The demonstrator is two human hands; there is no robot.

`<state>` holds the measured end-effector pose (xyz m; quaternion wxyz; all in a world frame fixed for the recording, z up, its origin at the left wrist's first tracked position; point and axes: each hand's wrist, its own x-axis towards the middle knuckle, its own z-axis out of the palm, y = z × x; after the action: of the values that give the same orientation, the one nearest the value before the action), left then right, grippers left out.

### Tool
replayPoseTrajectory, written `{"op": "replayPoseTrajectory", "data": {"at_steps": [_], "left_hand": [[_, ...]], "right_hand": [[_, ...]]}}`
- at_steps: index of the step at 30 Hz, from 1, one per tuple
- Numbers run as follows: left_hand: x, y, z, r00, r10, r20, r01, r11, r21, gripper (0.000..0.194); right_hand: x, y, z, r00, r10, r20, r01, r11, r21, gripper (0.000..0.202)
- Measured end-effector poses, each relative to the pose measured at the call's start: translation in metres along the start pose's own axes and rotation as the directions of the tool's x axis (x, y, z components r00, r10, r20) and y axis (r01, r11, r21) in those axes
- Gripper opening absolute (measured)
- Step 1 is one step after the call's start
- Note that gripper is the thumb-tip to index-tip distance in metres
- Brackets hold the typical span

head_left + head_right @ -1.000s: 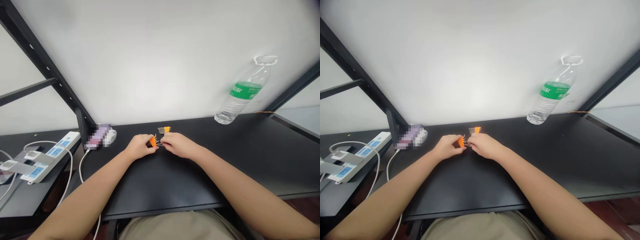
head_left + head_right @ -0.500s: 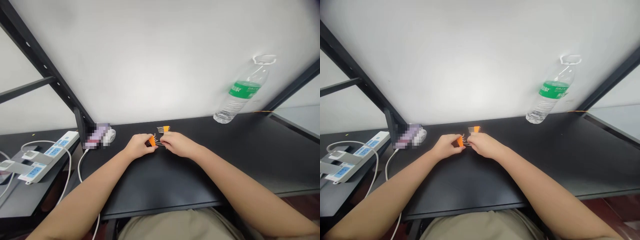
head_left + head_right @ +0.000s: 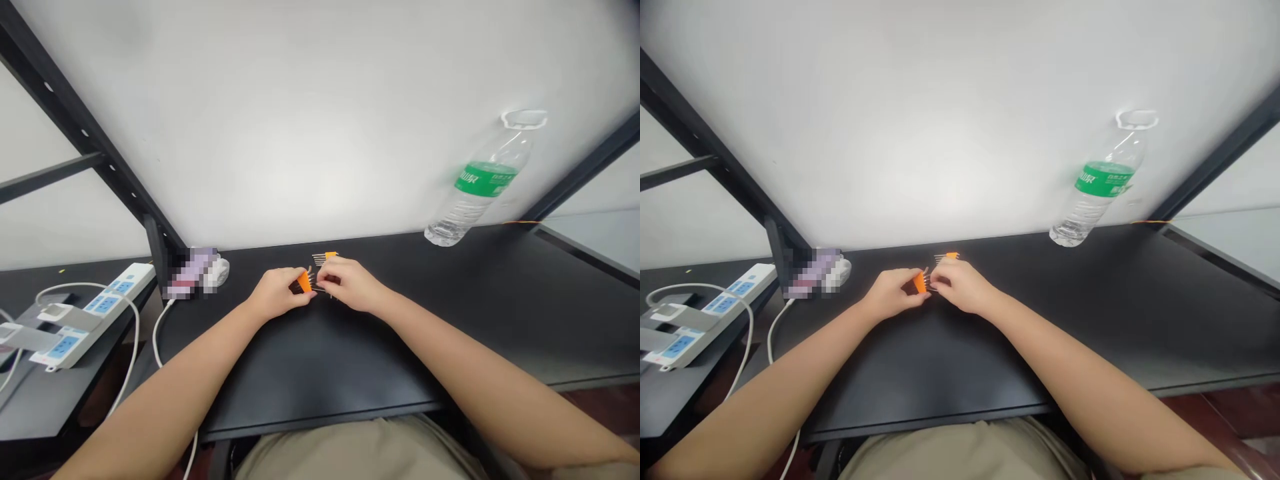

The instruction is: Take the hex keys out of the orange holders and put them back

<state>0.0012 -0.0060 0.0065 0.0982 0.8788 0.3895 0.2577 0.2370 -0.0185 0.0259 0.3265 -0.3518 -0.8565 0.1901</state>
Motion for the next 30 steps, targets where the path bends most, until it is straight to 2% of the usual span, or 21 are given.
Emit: {"op": "replayPoseTrajectory", "data": {"at_steps": [3,7,12,15,20,22,27,30], "left_hand": [[-0.001,-0.004,0.000,0.999,-0.020,-0.040,0.020,1.000,-0.008,0.028],[0.000,-0.007,0.000,0.998,-0.047,-0.045,0.046,0.999,-0.008,0.026],[0.000,-0.006,-0.001,0.997,-0.051,-0.055,0.050,0.999,-0.022,0.024],[0.000,-0.005,-0.002,0.997,-0.037,-0.071,0.034,0.999,-0.041,0.023],[0.000,-0.004,-0.002,0.996,-0.032,-0.078,0.028,0.999,-0.046,0.023],[0.000,-0.005,-0.002,0.997,-0.028,-0.073,0.025,0.999,-0.042,0.023],[0.001,-0.008,0.000,0.998,-0.026,-0.065,0.025,0.999,-0.020,0.029],[0.000,-0.011,0.002,0.997,-0.019,-0.072,0.019,1.000,-0.008,0.034]], "right_hand": [[0.000,0.009,-0.004,0.996,0.044,0.078,-0.036,0.995,-0.098,0.014],[-0.002,0.026,-0.010,0.966,0.169,0.196,-0.120,0.964,-0.237,0.014],[-0.004,0.031,-0.013,0.925,0.250,0.287,-0.168,0.945,-0.281,0.009],[-0.003,0.028,-0.011,0.905,0.281,0.320,-0.175,0.930,-0.322,0.007],[-0.005,0.025,-0.013,0.867,0.394,0.304,-0.234,0.863,-0.448,0.006],[-0.005,0.024,-0.013,0.869,0.397,0.294,-0.241,0.860,-0.450,0.006],[-0.002,0.019,-0.007,0.929,0.284,0.235,-0.187,0.913,-0.363,0.006],[-0.001,0.011,0.001,0.927,0.262,0.267,-0.151,0.915,-0.374,0.007]]}}
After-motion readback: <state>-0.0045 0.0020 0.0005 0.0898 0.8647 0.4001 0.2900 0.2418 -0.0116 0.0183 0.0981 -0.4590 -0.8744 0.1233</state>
